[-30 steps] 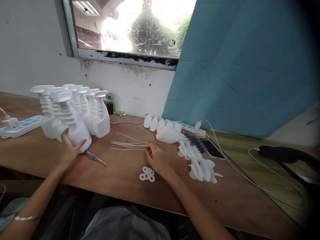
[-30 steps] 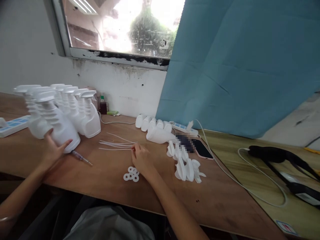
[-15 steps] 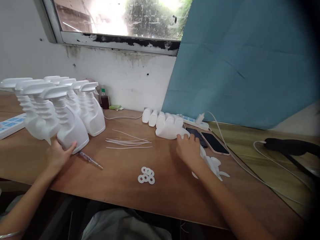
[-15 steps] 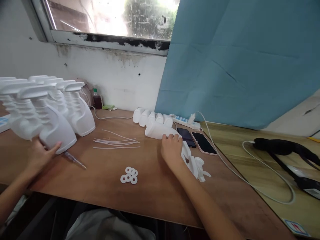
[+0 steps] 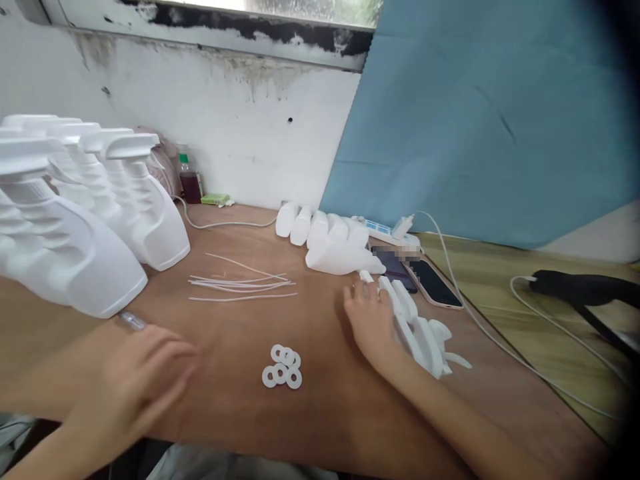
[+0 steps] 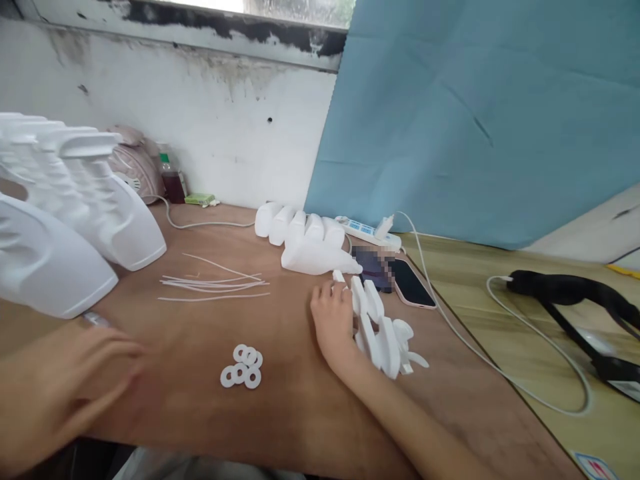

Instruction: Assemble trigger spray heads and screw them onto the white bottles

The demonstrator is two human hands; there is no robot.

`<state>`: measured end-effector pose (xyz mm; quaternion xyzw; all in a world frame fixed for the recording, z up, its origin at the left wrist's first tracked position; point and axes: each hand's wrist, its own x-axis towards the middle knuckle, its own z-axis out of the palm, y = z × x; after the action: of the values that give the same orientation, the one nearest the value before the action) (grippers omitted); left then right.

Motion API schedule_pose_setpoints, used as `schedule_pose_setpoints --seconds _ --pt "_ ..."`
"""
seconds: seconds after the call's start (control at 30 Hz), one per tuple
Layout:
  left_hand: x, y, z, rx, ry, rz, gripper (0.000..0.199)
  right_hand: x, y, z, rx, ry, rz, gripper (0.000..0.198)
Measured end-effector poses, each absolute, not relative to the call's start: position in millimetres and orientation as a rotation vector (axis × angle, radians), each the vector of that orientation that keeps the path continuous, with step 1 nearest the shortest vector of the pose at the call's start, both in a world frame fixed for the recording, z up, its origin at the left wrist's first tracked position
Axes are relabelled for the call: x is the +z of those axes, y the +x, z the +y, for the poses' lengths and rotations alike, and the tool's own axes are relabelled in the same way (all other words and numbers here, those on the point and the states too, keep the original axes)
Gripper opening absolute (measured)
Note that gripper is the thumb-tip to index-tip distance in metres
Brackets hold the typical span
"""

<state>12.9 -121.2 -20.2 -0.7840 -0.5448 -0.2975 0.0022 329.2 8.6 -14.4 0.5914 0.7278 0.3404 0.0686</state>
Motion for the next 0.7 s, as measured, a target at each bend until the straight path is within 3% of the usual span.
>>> schedule_pose_setpoints --seconds 0.13,0.23,0.43,0.57,0.7 --pt "-20 74 -87 -0.509 -2.988 -1.447 0.016 -21 333 5 1.161 1.699 2.214 0.024" --pt "-23 90 -68 -0.414 -3.088 -1.453 0.022 -17 334 1 1.167 1.653 2.223 0.025" --pt "-31 91 -52 -0.602 -3.224 -1.435 0.011 -14 334 1 1.075 1.593 2.224 0.032" --pt "-32 94 -49 -0.678 -3.256 -1.555 0.013 -25 338 9 1.198 1.509 2.266 0.035" --pt "-41 91 -43 -0.801 -3.441 -1.274 0.011 -29 338 20 1.235 1.458 2.282 0.029"
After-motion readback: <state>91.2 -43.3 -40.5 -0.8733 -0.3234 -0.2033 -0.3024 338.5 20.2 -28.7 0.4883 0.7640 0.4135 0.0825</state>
